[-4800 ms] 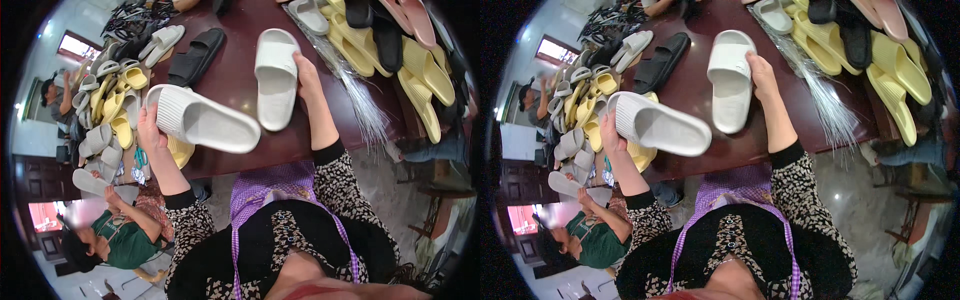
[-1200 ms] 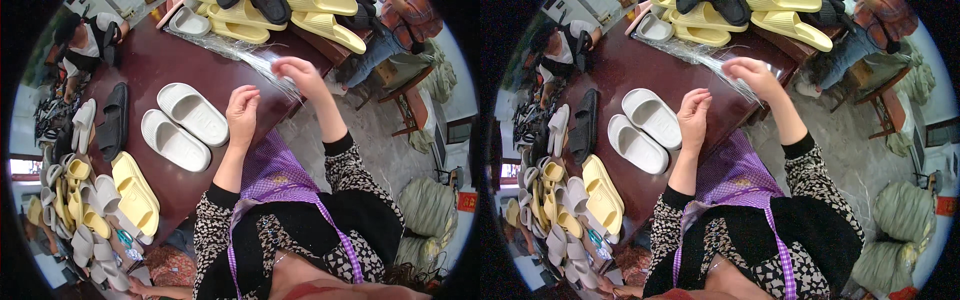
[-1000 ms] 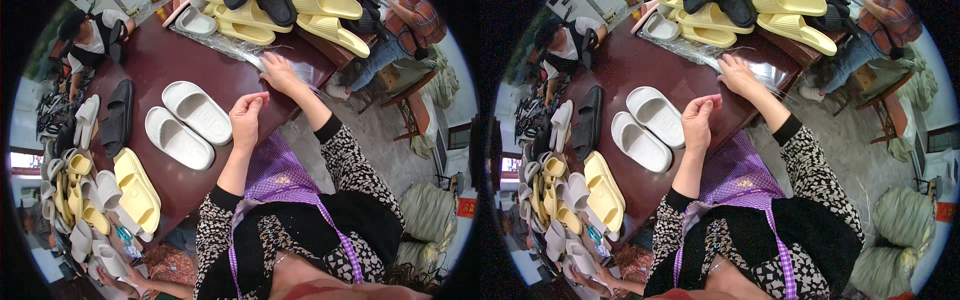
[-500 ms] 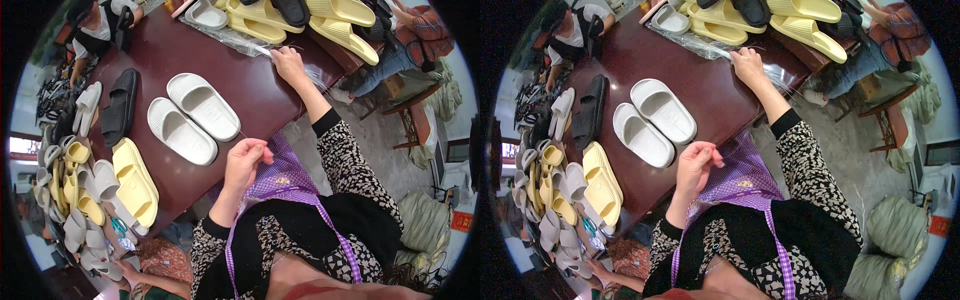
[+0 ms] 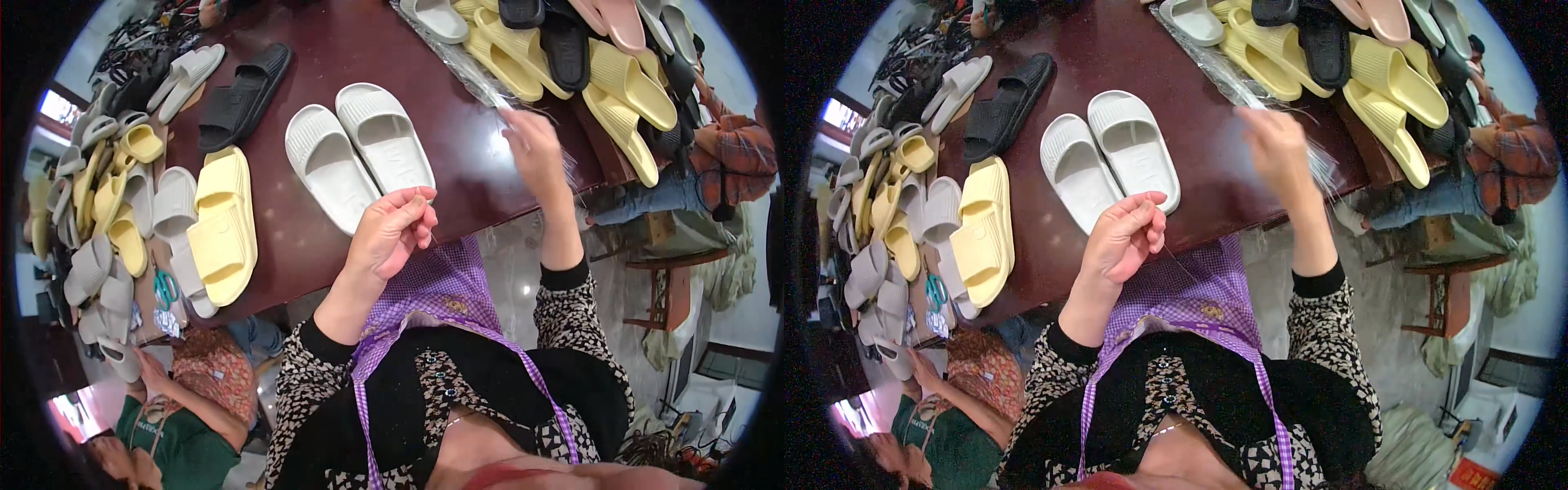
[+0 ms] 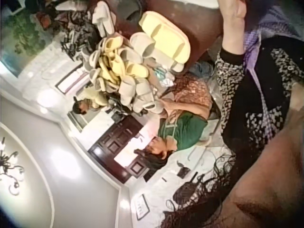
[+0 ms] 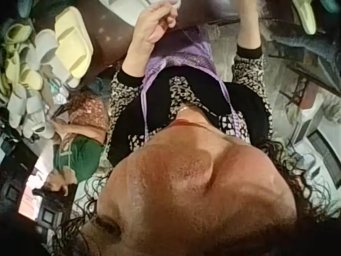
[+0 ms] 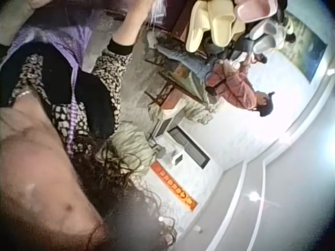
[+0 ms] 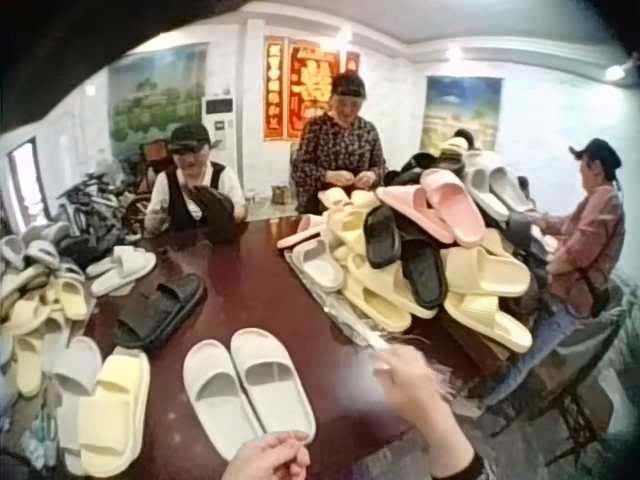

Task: The person pairs slippers together on a table, threads plastic fastener ties through each pair by hand to fasten them, and stacks the tied slippers on the table.

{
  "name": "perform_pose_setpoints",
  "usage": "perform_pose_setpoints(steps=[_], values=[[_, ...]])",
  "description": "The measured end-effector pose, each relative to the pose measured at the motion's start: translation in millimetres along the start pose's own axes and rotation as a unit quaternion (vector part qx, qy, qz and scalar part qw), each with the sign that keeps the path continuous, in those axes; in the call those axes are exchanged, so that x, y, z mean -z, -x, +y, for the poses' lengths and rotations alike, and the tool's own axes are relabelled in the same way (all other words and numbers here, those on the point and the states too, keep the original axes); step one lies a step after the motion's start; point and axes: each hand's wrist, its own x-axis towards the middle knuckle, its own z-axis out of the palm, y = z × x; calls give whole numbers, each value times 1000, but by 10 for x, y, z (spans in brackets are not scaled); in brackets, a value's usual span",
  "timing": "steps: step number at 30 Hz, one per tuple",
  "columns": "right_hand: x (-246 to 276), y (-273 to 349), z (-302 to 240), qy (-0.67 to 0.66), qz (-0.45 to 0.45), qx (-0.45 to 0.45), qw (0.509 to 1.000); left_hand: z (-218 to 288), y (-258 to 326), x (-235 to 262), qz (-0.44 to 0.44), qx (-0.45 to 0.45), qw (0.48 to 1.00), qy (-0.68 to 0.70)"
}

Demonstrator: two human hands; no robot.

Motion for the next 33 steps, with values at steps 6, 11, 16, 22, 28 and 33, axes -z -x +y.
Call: perform_pose_setpoints(steps=[6, 11, 16, 22, 28, 33], values=[[21, -172, -773, -108, -138, 184, 967, -2, -25, -106, -38, 35, 998, -26], [15, -205, -682, -126, -166, 209, 956, 39, 34, -89, -70, 45, 994, -78], [227, -436, -500, -85, -104, 205, 969, 223, 267, -125, -56, 60, 978, -190], [507, -498, -368, -96, -71, 109, 987, 399, 529, -429, 3, -168, 867, -469], [211, -398, -362, -157, -159, 121, 967, 233, 571, -438, -10, -408, 654, -637], [-260, -117, -258, -168, -237, 99, 952, 34, 482, -326, 7, -407, 606, -683]])
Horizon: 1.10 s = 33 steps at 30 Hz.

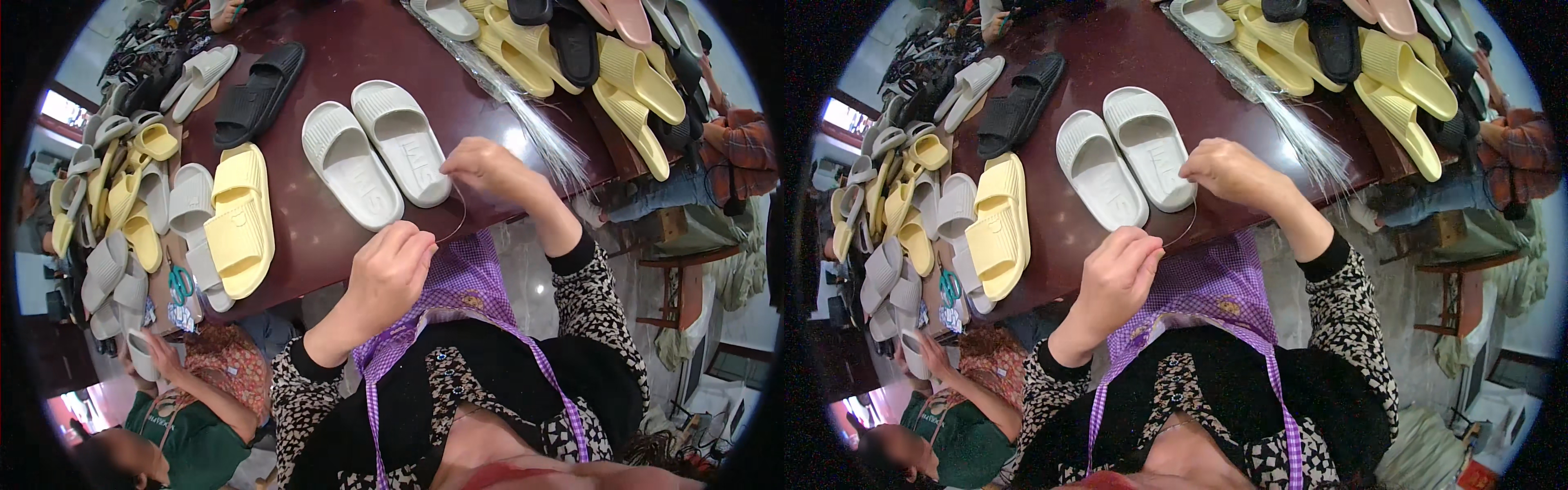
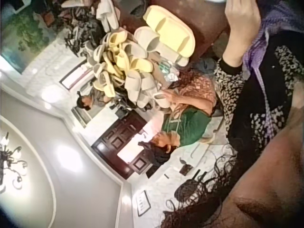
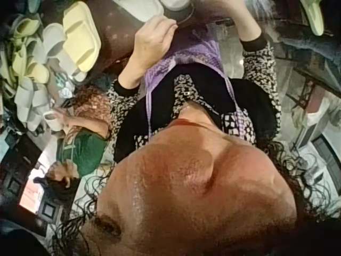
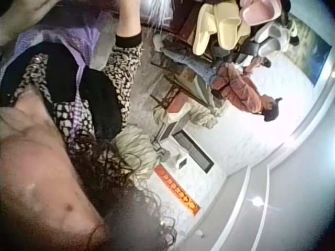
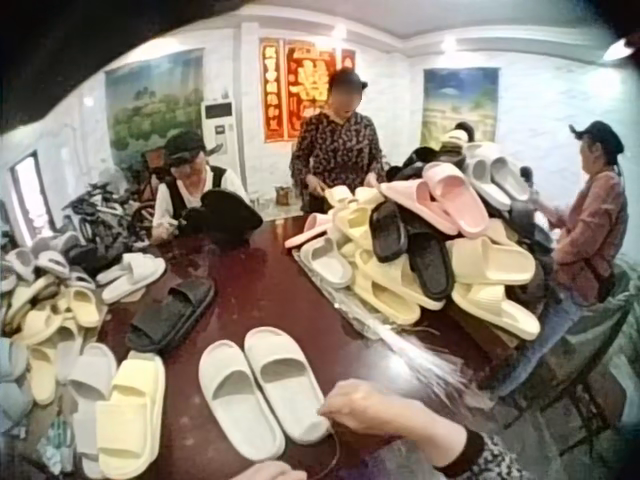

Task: The person pairs slippers together on a table, threads plastic fastener ties through each pair by hand to fasten them, and stacks the tied slippers on the table.

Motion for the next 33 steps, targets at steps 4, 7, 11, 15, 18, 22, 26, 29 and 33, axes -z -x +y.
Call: perform_pose_setpoints(steps=[4, 7, 11, 15, 18, 22, 26, 29, 33], values=[[-227, -62, 136, 28, -47, -12, 998, -134, 73, -189, 18, -10, 999, -37], [-339, -202, 288, 53, -47, -8, 997, -423, -3, -341, 13, 18, 999, -32], [-443, -400, 381, 161, -96, -13, 982, -849, -135, -452, 27, 23, 997, -66], [-539, -453, 411, 171, -49, -25, 984, -1144, -268, -474, 31, 81, 985, -151], [-520, -408, 288, 135, -40, -57, 988, -1298, -292, -512, 38, 87, 981, -170], [-426, -424, 396, 70, 36, -68, 995, -1364, -401, -546, 61, 76, 977, -188], [-390, -547, 621, -15, 161, -116, 980, -1409, -390, -554, 66, 60, 979, -182], [-486, -769, 863, -4, 160, -158, 974, -1407, -326, -531, 70, 57, 982, -166], [-628, -1065, 1143, 34, 75, -257, 963, -1428, -284, -529, 88, 59, 985, -135]])
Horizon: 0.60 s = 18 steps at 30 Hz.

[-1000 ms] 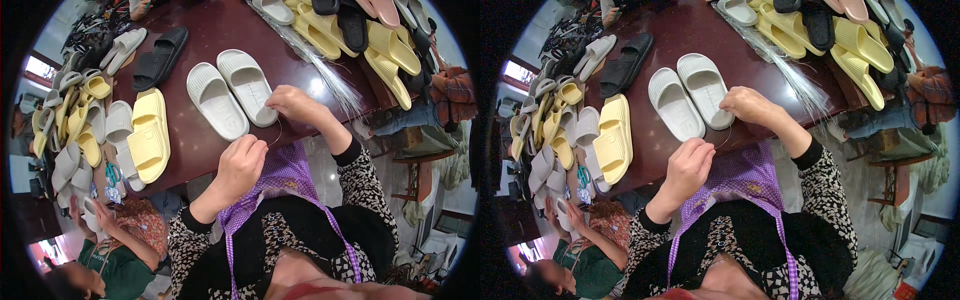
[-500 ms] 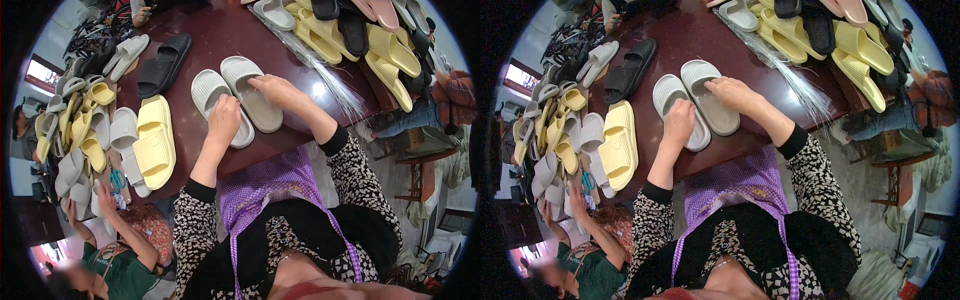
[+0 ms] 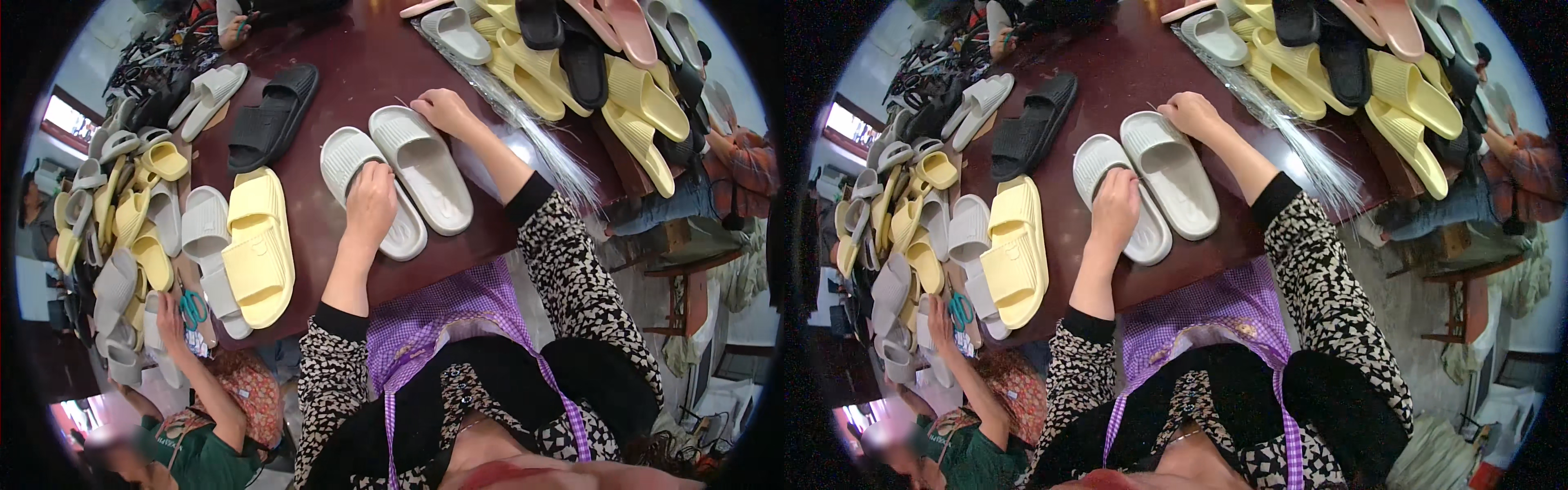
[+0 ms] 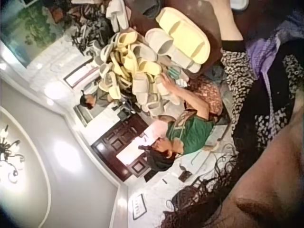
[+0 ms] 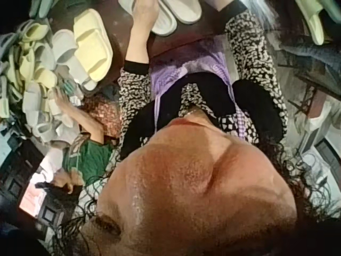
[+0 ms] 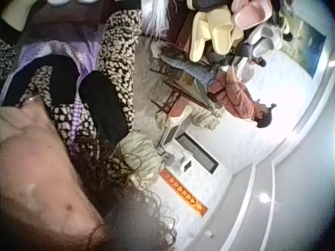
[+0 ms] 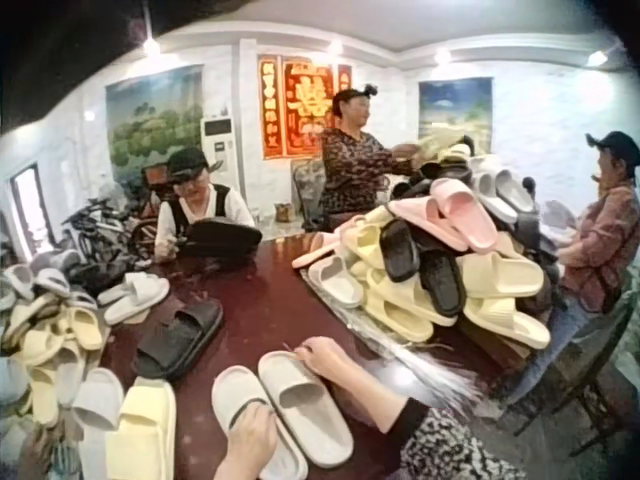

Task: The person pairs slippers together on a table, threads plastic fastener ties through each pair by hand to fasten them, and stacks the tied slippers on the table.

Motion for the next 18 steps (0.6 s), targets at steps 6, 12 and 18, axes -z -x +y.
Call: perform_pose_setpoints(steps=[6, 12, 18], values=[[-185, -338, 74, 54, -97, 0, 994, -71, 13, -9, -2, 11, 1000, 1], [-199, -415, -306, -53, -67, 52, 995, -131, 72, -7, 3, 30, 999, -13], [-350, -478, -877, -137, -215, 120, 960, -92, 52, -16, -6, 19, 999, -45]])
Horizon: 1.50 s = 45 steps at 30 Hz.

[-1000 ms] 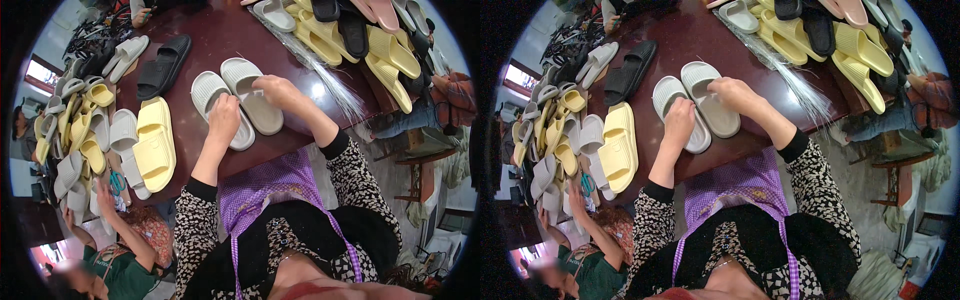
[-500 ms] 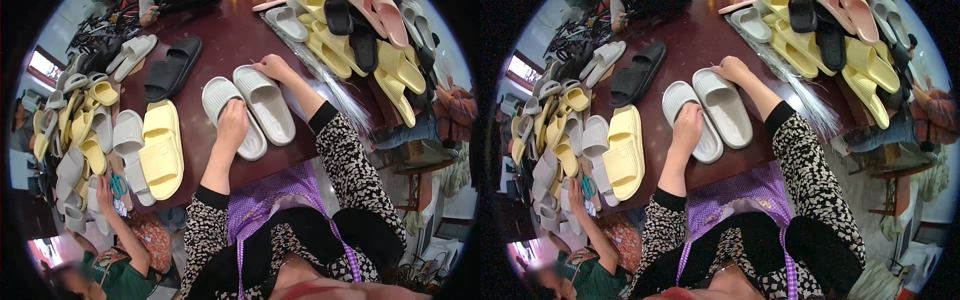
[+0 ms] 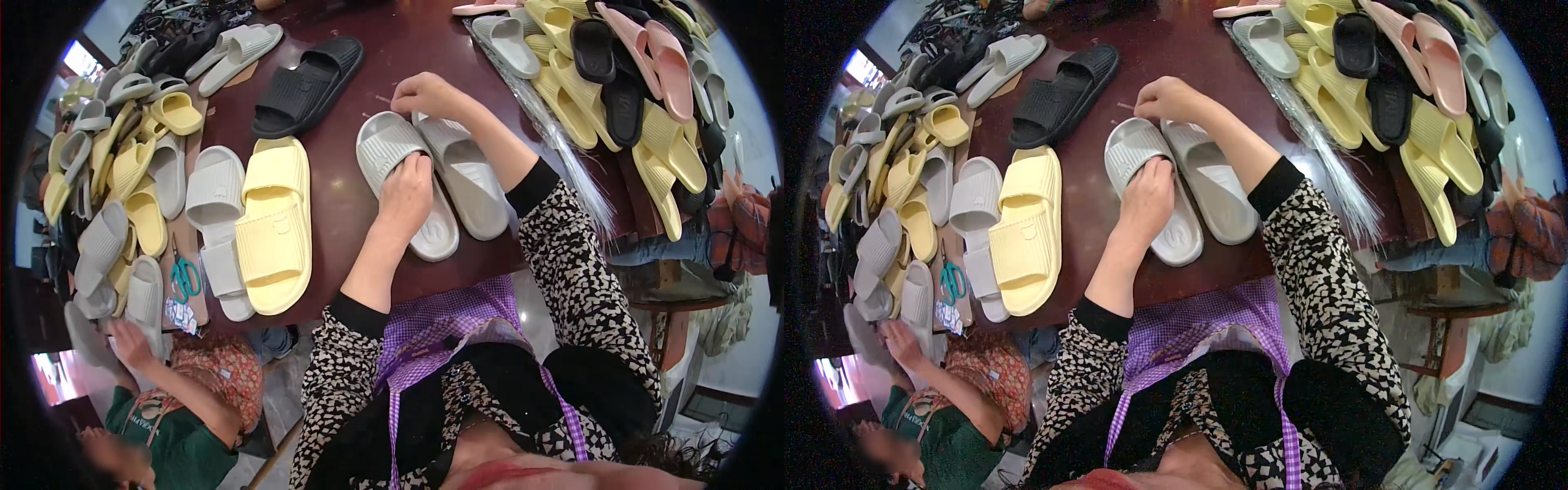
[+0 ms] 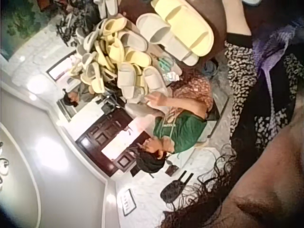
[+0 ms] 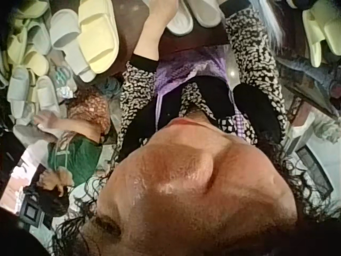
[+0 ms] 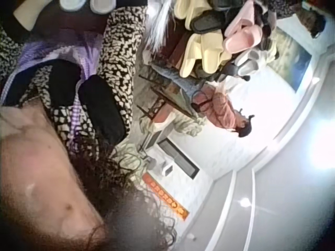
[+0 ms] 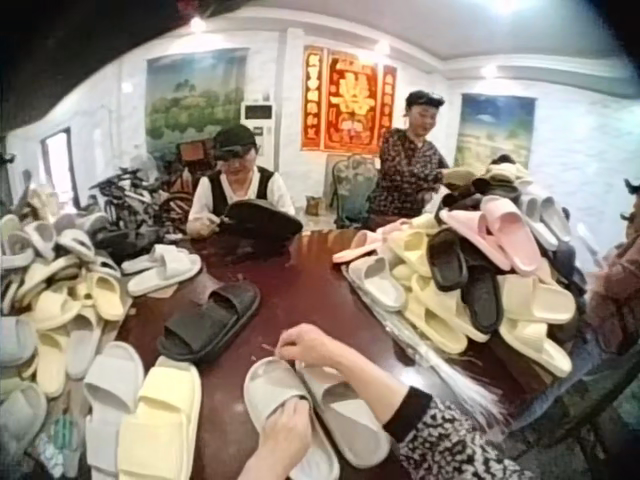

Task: The person pairs slippers together on a table, threads plastic fastener ties through each pair by hand to fasten them, and stacks the tied slippers on the table.

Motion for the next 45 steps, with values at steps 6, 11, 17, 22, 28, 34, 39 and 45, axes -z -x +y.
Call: perform_pose_setpoints(steps=[6, 11, 17, 22, 28, 34, 39, 45], values=[[-304, -59, -147, -10, -91, -72, 993, -33, 9, 10, 2, -1, 1000, 2], [-201, 22, -6, -173, -12, -99, 980, 6, -3, 62, 5, -3, 1000, 14], [46, 417, 165, -310, 34, -132, 941, 150, -85, 211, 116, -18, 987, 112], [-26, 784, 44, -292, 37, -41, 955, 75, -376, 436, 174, 136, 949, 224], [-147, 1024, -53, -288, 39, 6, 957, -147, -607, 256, 55, 235, 894, 378], [-139, 1155, -67, -274, 43, 16, 961, -88, -518, 124, 4, 335, 670, 662], [-112, 1192, -49, -345, 105, -27, 932, -107, -499, 103, 24, 309, 654, 690], [-50, 1228, -126, -342, 146, -44, 927, -6, -511, 190, 17, 322, 662, 676]])
